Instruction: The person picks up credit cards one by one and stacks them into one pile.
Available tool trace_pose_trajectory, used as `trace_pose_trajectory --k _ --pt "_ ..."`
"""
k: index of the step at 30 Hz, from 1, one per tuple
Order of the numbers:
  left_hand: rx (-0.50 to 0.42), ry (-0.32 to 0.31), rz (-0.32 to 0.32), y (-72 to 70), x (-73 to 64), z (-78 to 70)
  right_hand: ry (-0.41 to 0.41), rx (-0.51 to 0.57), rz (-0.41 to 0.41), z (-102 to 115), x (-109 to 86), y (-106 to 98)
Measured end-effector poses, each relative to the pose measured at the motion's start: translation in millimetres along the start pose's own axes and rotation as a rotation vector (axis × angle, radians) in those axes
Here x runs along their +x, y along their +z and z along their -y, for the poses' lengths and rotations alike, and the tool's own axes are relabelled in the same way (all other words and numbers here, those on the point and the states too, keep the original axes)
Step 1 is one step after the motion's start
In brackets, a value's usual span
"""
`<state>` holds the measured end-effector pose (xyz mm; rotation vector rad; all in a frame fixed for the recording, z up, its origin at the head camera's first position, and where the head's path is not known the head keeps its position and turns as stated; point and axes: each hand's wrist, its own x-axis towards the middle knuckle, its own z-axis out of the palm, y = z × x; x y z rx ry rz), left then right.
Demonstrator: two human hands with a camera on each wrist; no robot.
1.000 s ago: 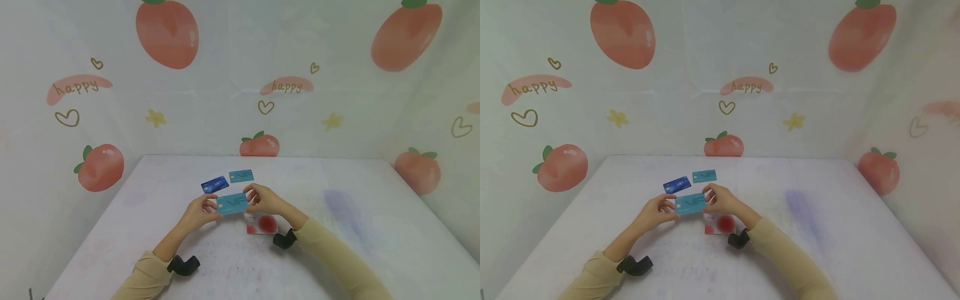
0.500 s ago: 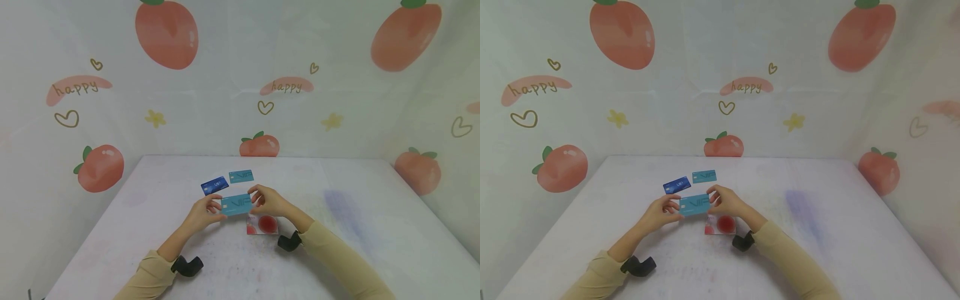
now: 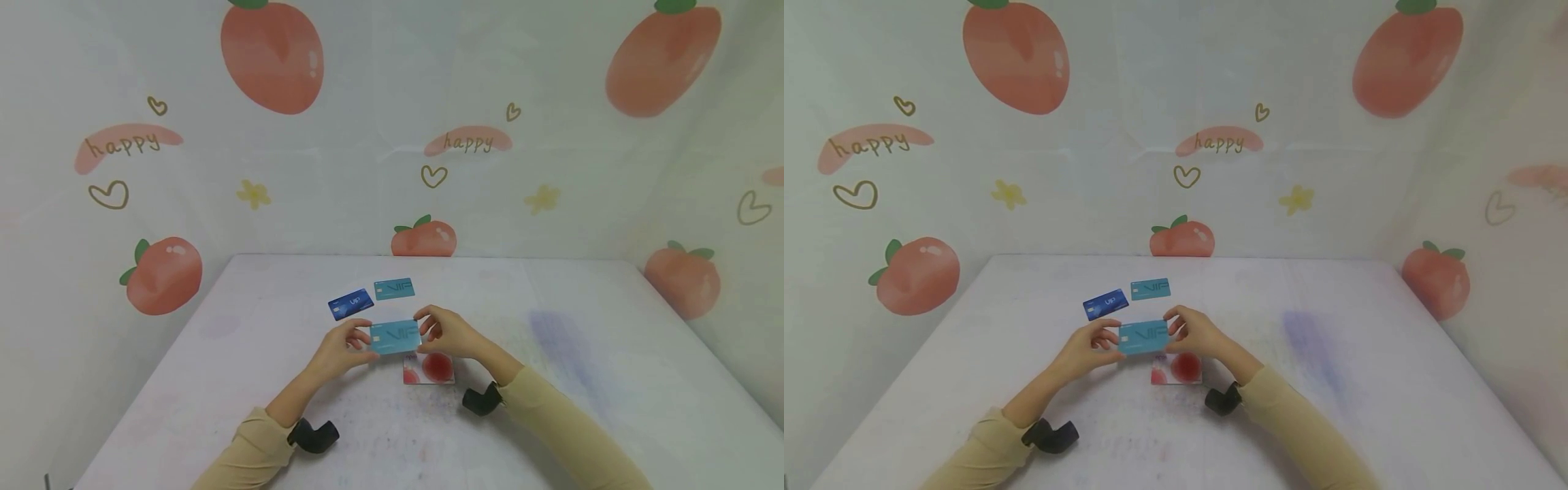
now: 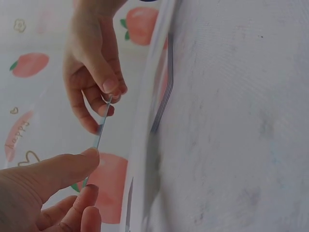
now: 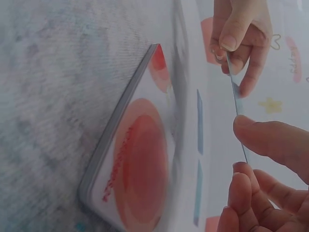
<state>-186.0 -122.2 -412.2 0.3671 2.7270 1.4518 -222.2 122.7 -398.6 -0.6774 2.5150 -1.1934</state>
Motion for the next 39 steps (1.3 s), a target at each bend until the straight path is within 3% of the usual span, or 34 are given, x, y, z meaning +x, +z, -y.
trace_pose_trajectory --k 15,26,39 --pt "0.004 0.035 0.041 9.9 1.5 -2.6 0.041 -0.017 -0.017 -10 -9.5 -2" --pt "-0.006 0.090 0.067 14.8 3.3 -1.8 0.028 -0.017 -0.029 -16 -16.7 -5" --pt "-0.014 0.113 0.091 22.9 3.7 -2.9 -0.004 -0.008 -0.031 -23 -24.3 -7"
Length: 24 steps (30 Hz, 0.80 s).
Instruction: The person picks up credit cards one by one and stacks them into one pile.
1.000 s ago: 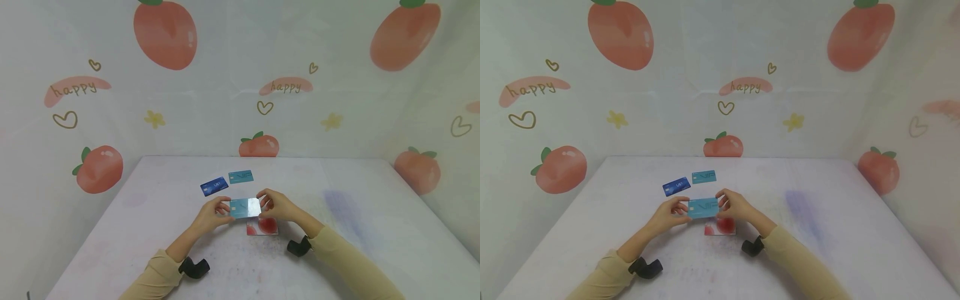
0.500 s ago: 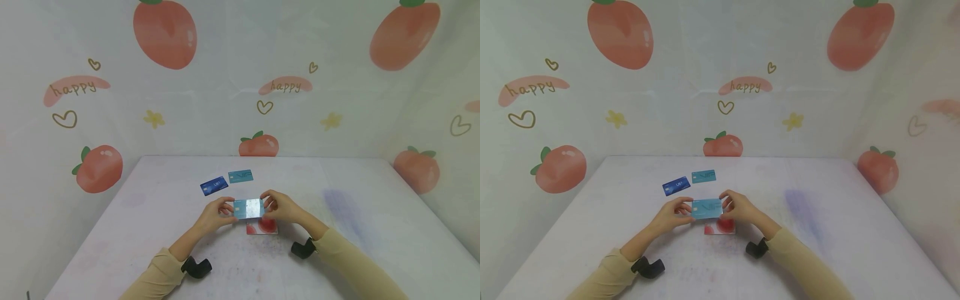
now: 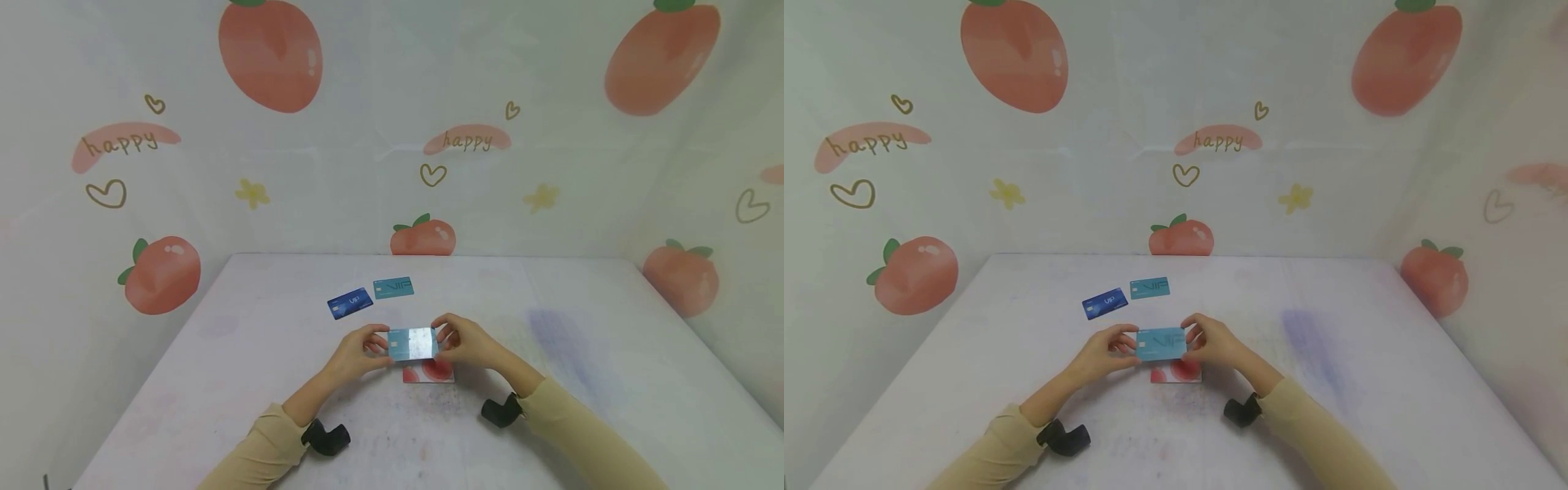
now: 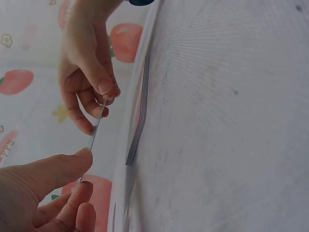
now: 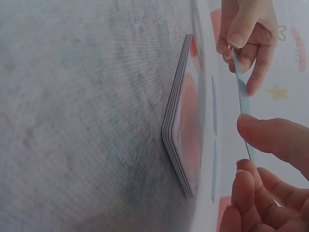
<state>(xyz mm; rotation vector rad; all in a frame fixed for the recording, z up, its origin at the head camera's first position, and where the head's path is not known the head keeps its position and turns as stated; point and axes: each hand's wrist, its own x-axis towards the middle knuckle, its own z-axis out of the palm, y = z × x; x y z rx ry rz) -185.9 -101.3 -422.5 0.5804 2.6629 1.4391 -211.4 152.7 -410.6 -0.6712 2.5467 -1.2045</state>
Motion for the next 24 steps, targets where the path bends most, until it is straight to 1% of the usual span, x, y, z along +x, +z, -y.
trace_pose_trajectory --k 7,11,17,24 --pt "-0.014 0.012 0.014 2.1 0.8 -0.4 0.030 0.003 -0.006 -1.3 -2.5 0.1" --pt "-0.007 0.010 0.021 4.0 1.6 0.6 0.020 -0.001 -0.007 -1.6 -4.8 -0.5" --pt "0.017 0.037 0.035 6.1 1.8 1.9 -0.024 -0.010 -0.006 -4.1 -8.8 -1.8" --pt "0.019 0.027 0.046 8.6 2.6 2.2 -0.009 0.004 -0.001 -8.4 -9.9 -1.6"
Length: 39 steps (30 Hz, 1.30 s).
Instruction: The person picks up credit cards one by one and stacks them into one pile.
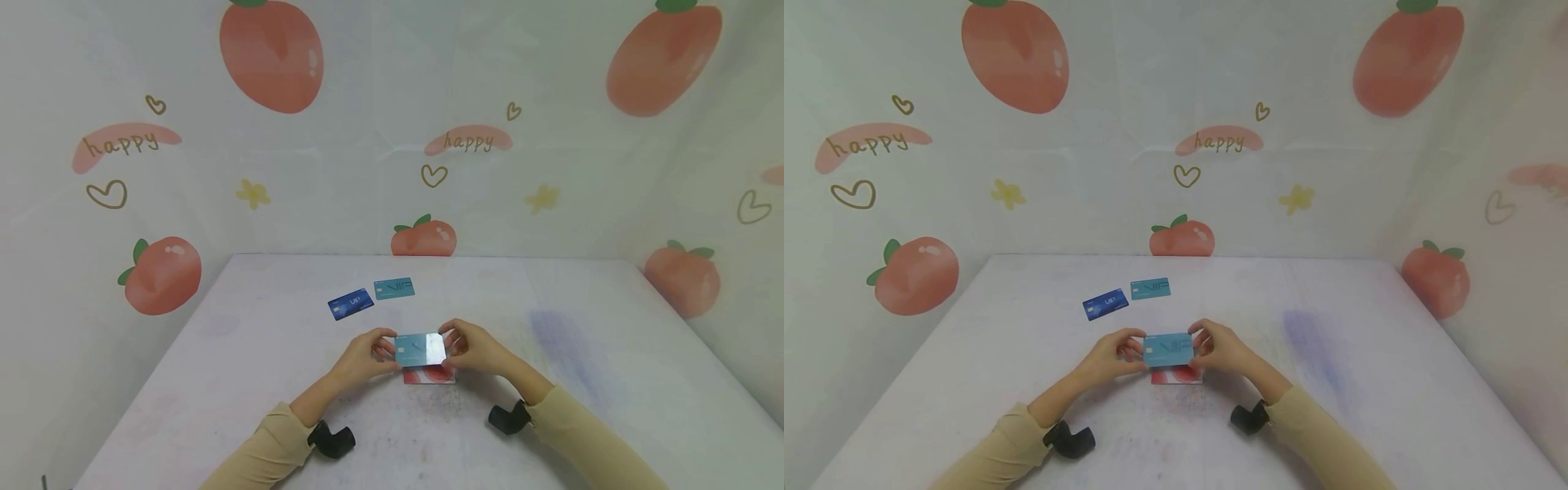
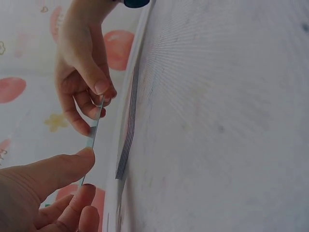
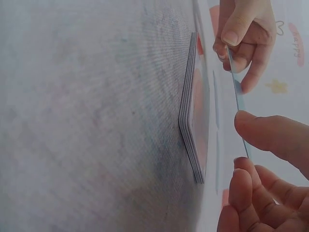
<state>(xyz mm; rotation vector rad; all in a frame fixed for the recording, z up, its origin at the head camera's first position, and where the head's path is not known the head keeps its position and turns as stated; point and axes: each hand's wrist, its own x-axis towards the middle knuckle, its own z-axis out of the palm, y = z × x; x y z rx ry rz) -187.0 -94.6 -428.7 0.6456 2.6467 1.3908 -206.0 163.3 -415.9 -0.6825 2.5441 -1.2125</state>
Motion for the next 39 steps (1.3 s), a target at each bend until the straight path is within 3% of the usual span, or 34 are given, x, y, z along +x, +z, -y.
trace_pose_trajectory --k 39 --pt "0.032 -0.071 0.085 9.7 0.8 -12.8 -0.032 -0.033 0.015 -7 -17.2 0"
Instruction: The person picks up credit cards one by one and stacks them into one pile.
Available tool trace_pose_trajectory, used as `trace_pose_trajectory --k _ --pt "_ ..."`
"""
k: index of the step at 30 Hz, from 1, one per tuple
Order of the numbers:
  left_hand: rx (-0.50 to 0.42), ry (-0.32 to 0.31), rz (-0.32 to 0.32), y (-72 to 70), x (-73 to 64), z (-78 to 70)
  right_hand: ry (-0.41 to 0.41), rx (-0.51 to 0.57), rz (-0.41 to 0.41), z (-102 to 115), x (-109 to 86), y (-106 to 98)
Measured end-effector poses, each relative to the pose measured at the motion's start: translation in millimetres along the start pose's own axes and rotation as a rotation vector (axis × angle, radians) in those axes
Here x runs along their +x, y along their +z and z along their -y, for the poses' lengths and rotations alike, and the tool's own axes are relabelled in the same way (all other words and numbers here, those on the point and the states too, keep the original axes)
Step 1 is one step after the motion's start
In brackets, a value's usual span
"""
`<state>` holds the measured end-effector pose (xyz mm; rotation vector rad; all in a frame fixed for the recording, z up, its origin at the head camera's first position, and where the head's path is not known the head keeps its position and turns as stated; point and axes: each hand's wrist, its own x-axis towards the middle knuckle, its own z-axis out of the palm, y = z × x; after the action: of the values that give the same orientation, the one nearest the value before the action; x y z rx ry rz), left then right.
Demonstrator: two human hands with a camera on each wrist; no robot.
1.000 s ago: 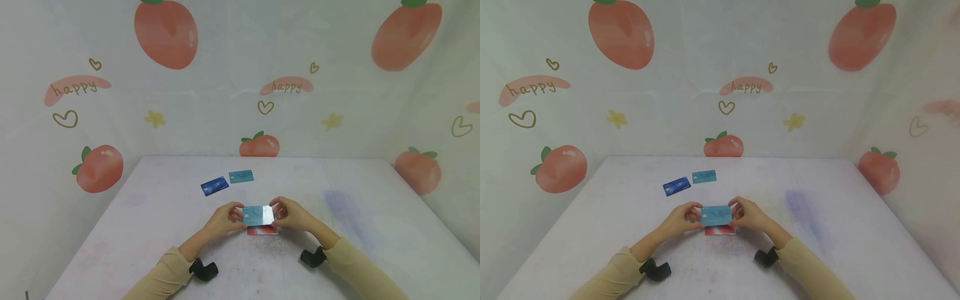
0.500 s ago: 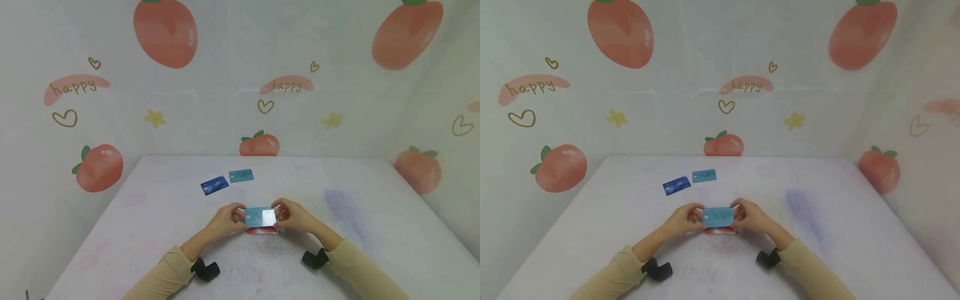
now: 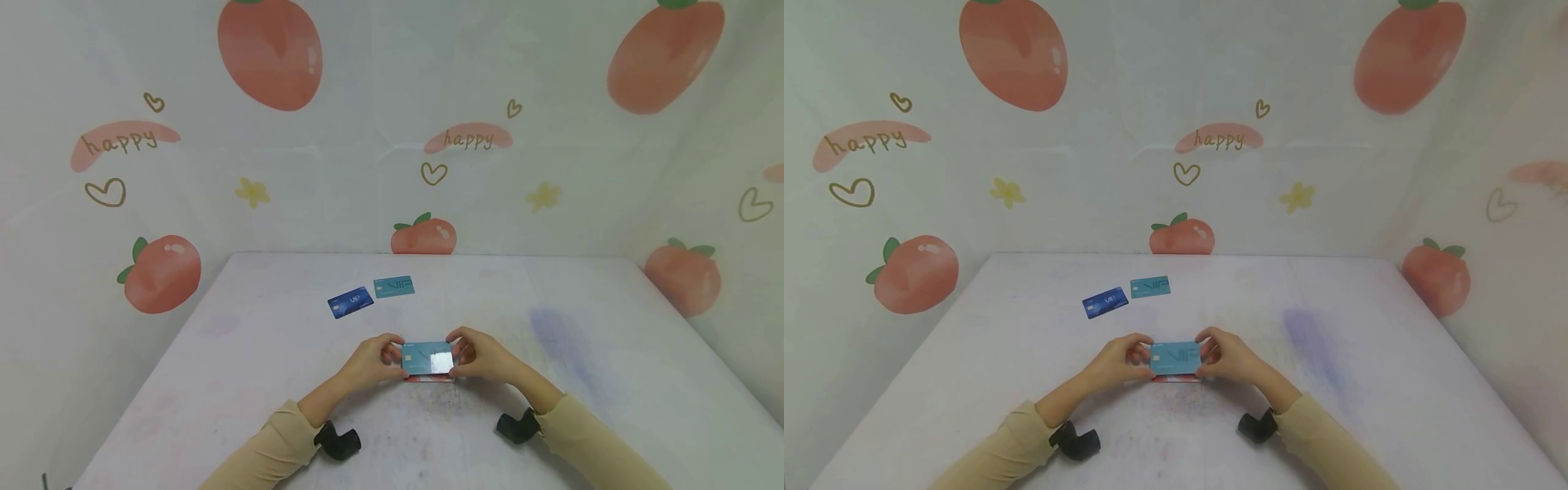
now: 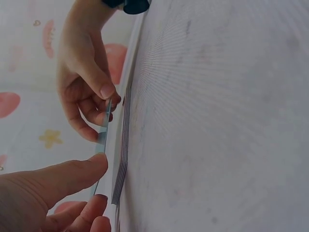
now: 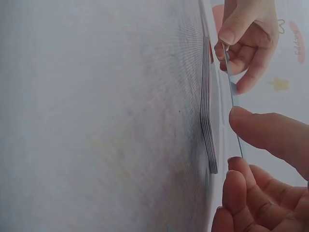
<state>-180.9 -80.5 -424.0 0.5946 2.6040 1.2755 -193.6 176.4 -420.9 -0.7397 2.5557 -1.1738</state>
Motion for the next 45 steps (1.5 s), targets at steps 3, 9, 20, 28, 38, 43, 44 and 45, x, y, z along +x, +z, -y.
trace_pose_trajectory --k 3,9,20,28,38,43,44,45 --pt "0.005 -0.003 0.002 0.7 0.8 0.9 -0.004 -0.006 0.001 -0.5 -0.6 0.3" --pt "0.022 0.000 0.008 2.2 2.2 3.0 -0.007 0.001 0.014 -0.5 -1.3 0.2" --pt "0.047 -0.006 0.022 2.5 1.0 0.3 -0.002 0.005 0.040 -1.4 -1.6 0.6" --pt "0.046 0.001 0.025 2.7 0.5 -1.2 -0.008 0.013 0.054 -2.5 -3.1 0.7" --pt "0.059 0.001 0.039 2.6 -0.6 -3.1 -0.001 0.012 0.068 -3.7 -3.2 1.0" --pt "0.061 -0.011 0.049 2.0 -0.5 -3.7 -0.005 0.015 0.075 -3.2 -3.7 0.7" --pt "0.062 -0.011 0.050 2.0 -0.3 -3.7 -0.006 0.016 0.077 -3.0 -3.8 0.5" --pt "0.061 -0.010 0.051 1.8 -0.2 -3.7 -0.007 0.016 0.079 -2.9 -3.8 0.4"
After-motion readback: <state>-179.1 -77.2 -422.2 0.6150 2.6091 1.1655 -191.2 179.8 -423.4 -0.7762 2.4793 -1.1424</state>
